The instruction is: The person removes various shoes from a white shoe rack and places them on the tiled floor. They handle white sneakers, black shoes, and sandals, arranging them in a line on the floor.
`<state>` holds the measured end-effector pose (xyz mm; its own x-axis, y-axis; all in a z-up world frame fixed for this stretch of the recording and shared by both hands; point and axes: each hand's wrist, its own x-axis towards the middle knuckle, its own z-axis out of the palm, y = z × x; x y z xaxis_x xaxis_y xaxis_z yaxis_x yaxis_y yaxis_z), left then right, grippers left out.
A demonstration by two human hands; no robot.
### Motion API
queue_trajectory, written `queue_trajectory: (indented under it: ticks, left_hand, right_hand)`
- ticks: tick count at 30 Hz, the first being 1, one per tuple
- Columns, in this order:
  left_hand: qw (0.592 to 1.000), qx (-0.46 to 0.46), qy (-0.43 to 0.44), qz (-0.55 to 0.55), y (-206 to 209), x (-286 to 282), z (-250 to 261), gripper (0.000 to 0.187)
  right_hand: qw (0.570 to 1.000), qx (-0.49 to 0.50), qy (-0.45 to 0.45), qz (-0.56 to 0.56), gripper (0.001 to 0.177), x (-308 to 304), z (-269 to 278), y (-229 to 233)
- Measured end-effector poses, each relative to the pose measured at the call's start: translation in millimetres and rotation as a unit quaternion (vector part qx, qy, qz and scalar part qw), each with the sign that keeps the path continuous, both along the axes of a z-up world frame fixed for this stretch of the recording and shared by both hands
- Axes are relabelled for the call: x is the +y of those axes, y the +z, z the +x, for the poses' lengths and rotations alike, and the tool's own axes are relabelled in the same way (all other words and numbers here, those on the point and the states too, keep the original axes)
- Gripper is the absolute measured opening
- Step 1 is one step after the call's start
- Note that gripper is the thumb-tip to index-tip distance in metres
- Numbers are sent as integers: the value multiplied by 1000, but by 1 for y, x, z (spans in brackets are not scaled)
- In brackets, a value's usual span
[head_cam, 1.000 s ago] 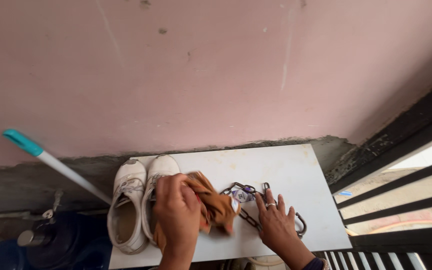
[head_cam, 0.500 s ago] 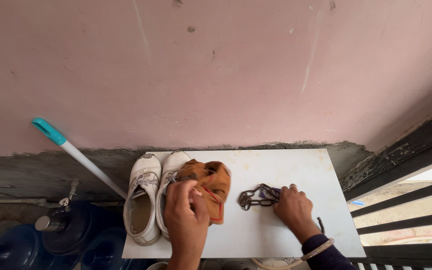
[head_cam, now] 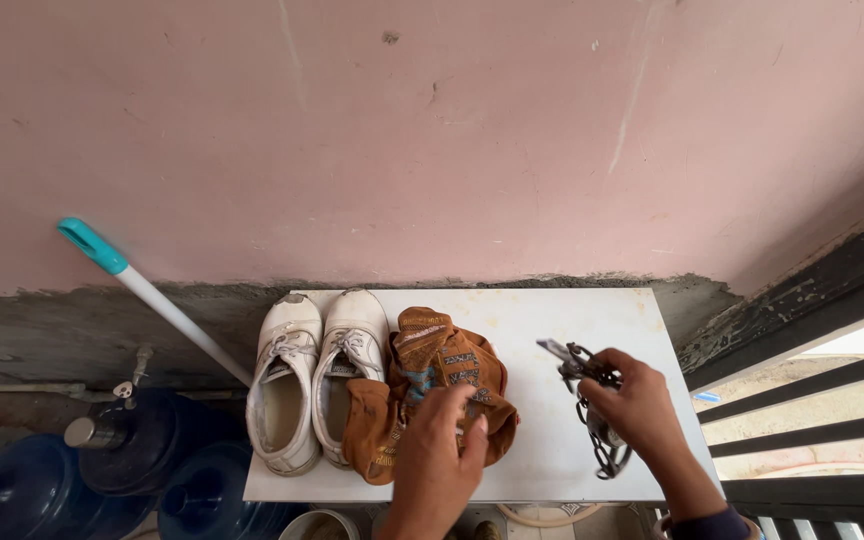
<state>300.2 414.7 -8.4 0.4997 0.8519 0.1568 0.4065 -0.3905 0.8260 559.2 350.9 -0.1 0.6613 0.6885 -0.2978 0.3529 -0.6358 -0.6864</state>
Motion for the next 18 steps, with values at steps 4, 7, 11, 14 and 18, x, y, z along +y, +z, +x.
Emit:
queue_trajectory:
  ticks: [4, 7, 11, 14, 18]
  left_hand:
    - [968, -131, -40, -209, -13, -7, 3, 43]
    - [855, -235, -32, -460, -26, -12, -1, 75]
    - [623, -358, -8, -695, -39, -30, -22, 111]
    - [528, -469, -34, -707, -49, -48, -37, 118]
    - [447, -645, -29, -620, -46, -63, -88, 104]
  right_hand:
    - [992, 5, 12, 127, 28, -7, -39, 52]
    - [974, 74, 25, 214, 25, -10, -75, 79]
    - [952, 113, 88, 270, 23, -7, -128, 88]
    - [928, 119, 170, 309, 25, -2, -172, 87]
    - [917, 90, 259, 289, 28, -10, -238, 87]
